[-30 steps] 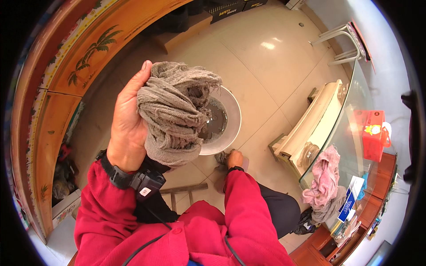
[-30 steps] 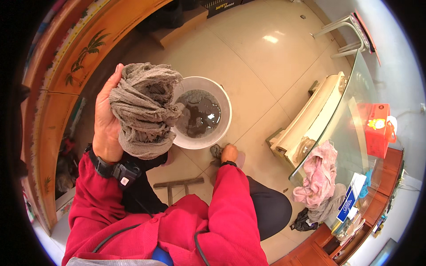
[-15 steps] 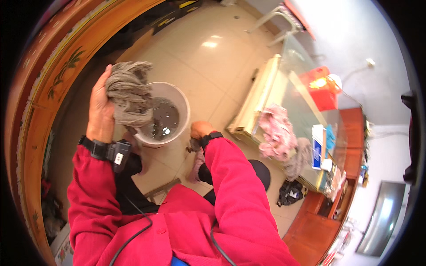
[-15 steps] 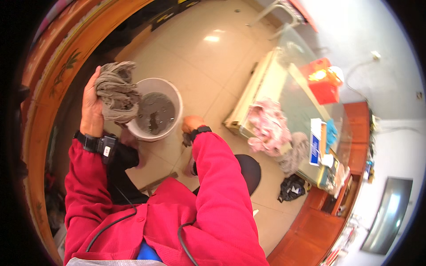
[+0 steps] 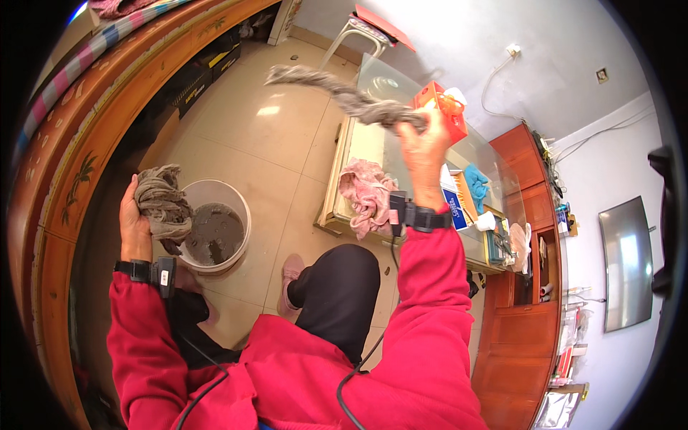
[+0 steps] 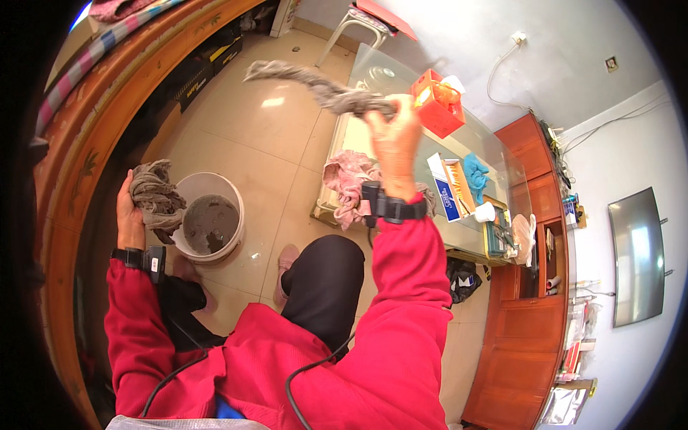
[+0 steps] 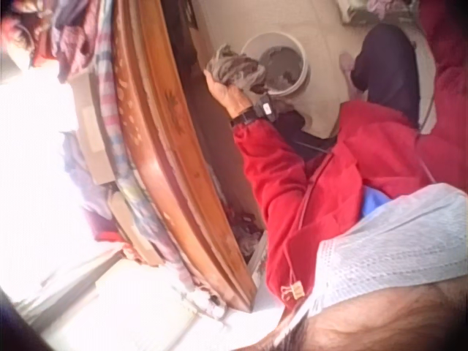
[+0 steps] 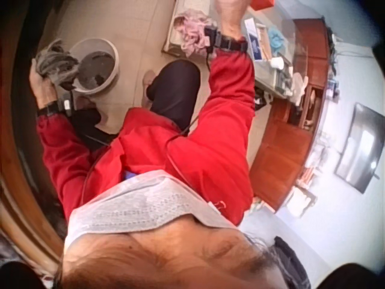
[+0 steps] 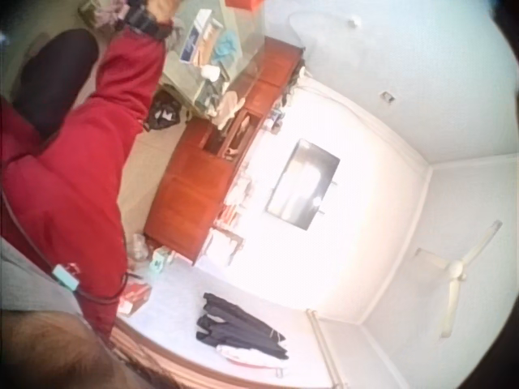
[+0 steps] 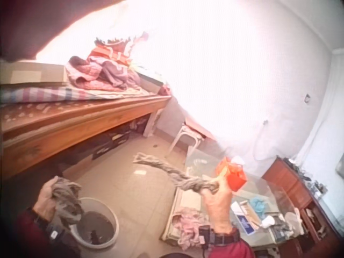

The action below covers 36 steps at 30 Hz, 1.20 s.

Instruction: The person soaks a cloth in a bucket of water, wrings it out, and wipes the side of a wooden bed frame. They repeat the dipping and wiping process on the same area multiple times.

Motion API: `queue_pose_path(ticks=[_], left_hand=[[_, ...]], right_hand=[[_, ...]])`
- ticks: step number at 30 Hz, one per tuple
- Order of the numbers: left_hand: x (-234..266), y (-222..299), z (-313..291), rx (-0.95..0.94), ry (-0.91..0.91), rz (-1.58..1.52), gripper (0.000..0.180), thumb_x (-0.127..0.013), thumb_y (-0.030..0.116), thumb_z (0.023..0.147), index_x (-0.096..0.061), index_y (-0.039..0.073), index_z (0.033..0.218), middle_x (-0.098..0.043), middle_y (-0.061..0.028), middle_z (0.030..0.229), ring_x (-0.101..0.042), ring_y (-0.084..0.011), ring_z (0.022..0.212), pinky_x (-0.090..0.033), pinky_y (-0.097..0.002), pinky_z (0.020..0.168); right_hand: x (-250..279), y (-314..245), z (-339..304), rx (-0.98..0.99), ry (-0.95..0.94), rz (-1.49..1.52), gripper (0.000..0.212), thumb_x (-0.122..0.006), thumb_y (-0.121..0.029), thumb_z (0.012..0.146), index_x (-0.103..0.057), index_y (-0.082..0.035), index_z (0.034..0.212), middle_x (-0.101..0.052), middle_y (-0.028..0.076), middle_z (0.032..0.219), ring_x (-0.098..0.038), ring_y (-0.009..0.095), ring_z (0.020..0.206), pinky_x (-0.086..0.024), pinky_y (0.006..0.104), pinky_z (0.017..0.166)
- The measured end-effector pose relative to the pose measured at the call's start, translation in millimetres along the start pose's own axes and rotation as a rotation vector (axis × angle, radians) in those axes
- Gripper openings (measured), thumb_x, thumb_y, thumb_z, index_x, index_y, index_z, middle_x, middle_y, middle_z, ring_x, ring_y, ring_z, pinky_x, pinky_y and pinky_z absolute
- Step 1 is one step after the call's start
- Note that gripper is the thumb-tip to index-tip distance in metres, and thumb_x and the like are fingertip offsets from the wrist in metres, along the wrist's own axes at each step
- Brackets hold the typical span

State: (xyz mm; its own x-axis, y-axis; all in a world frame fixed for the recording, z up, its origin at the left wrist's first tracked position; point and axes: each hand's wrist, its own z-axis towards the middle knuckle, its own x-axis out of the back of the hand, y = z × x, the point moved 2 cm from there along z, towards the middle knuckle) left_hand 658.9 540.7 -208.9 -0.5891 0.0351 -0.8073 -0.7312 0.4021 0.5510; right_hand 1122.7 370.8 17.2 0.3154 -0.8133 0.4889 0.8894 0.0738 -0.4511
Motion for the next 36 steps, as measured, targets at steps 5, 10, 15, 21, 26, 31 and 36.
queue_pose_path(ticks=[5, 10, 15, 21, 26, 31, 36], left_hand=[[5, 2, 4, -0.021, 0.021, 0.047, 0.035, -0.052, 0.032, 0.099, -0.064, 0.0, 0.108, -0.07, -0.0138, 0.102, -0.067, -0.0264, 0.091, -0.055, -0.0409, 0.084], [7, 3, 7, 0.003, 0.042, 0.084, 0.03, -0.056, 0.029, 0.097, -0.065, 0.001, 0.105, -0.07, -0.0124, 0.102, -0.067, -0.0245, 0.09, -0.055, -0.0383, 0.083], [4, 4, 8, 0.018, 0.073, 0.102, 0.03, -0.056, 0.03, 0.097, -0.065, 0.002, 0.105, -0.07, -0.0124, 0.102, -0.067, -0.0247, 0.09, -0.055, -0.0389, 0.083], [-6, 0, 3, 0.014, 0.074, 0.124, 0.029, -0.056, 0.029, 0.097, -0.064, 0.002, 0.104, -0.069, -0.0121, 0.102, -0.067, -0.0243, 0.09, -0.055, -0.0383, 0.082], [-11, -3, 1, -0.002, 0.11, 0.137, 0.026, -0.058, 0.028, 0.097, -0.064, 0.003, 0.103, -0.069, -0.0111, 0.099, -0.067, -0.0237, 0.088, -0.055, -0.0386, 0.081], [-13, -4, 1, 0.007, 0.136, 0.123, 0.024, -0.058, 0.028, 0.096, -0.063, 0.004, 0.102, -0.069, -0.0106, 0.098, -0.067, -0.0241, 0.087, -0.055, -0.0388, 0.081], [-17, -6, -1, -0.002, 0.153, 0.129, 0.023, -0.058, 0.027, 0.096, -0.063, 0.004, 0.101, -0.069, -0.0106, 0.098, -0.068, -0.0245, 0.086, -0.055, -0.0392, 0.08]], right_hand=[[78, 66, -18, -0.157, 0.23, -0.26, 0.023, -0.068, -0.011, 0.075, -0.057, -0.001, 0.092, -0.062, 0.011, 0.077, -0.06, 0.022, 0.07, -0.049, 0.0357, 0.068], [105, 155, -104, -0.609, -0.453, -0.26, 0.051, -0.075, -0.021, 0.075, -0.059, -0.001, 0.119, -0.065, 0.016, 0.089, -0.064, 0.029, 0.083, -0.05, 0.037, 0.077], [129, 168, -169, -0.41, -0.17, -0.516, 0.06, -0.077, -0.027, 0.073, -0.058, -0.002, 0.125, -0.06, 0.02, 0.116, -0.054, 0.035, 0.112, -0.043, 0.0436, 0.096], [115, 170, -199, -0.538, -0.244, -0.58, 0.064, -0.072, -0.015, 0.072, -0.05, -0.005, 0.132, -0.061, 0.022, 0.112, -0.057, 0.038, 0.109, -0.045, 0.0426, 0.094], [115, 186, -169, -0.465, 0.017, -0.387, 0.039, -0.06, -0.005, 0.073, -0.059, 0.001, 0.112, -0.065, 0.025, 0.102, -0.062, 0.039, 0.1, -0.048, 0.0406, 0.088], [101, 183, -103, -0.375, 0.039, -0.347, 0.036, -0.058, -0.004, 0.075, -0.061, 0.003, 0.11, -0.065, 0.023, 0.106, -0.061, 0.036, 0.103, -0.046, 0.0376, 0.093], [59, 201, -52, -0.107, 0.029, -0.322, 0.04, -0.058, -0.002, 0.076, -0.058, -0.004, 0.116, -0.062, 0.024, 0.112, -0.059, 0.039, 0.105, -0.046, 0.0419, 0.091]])
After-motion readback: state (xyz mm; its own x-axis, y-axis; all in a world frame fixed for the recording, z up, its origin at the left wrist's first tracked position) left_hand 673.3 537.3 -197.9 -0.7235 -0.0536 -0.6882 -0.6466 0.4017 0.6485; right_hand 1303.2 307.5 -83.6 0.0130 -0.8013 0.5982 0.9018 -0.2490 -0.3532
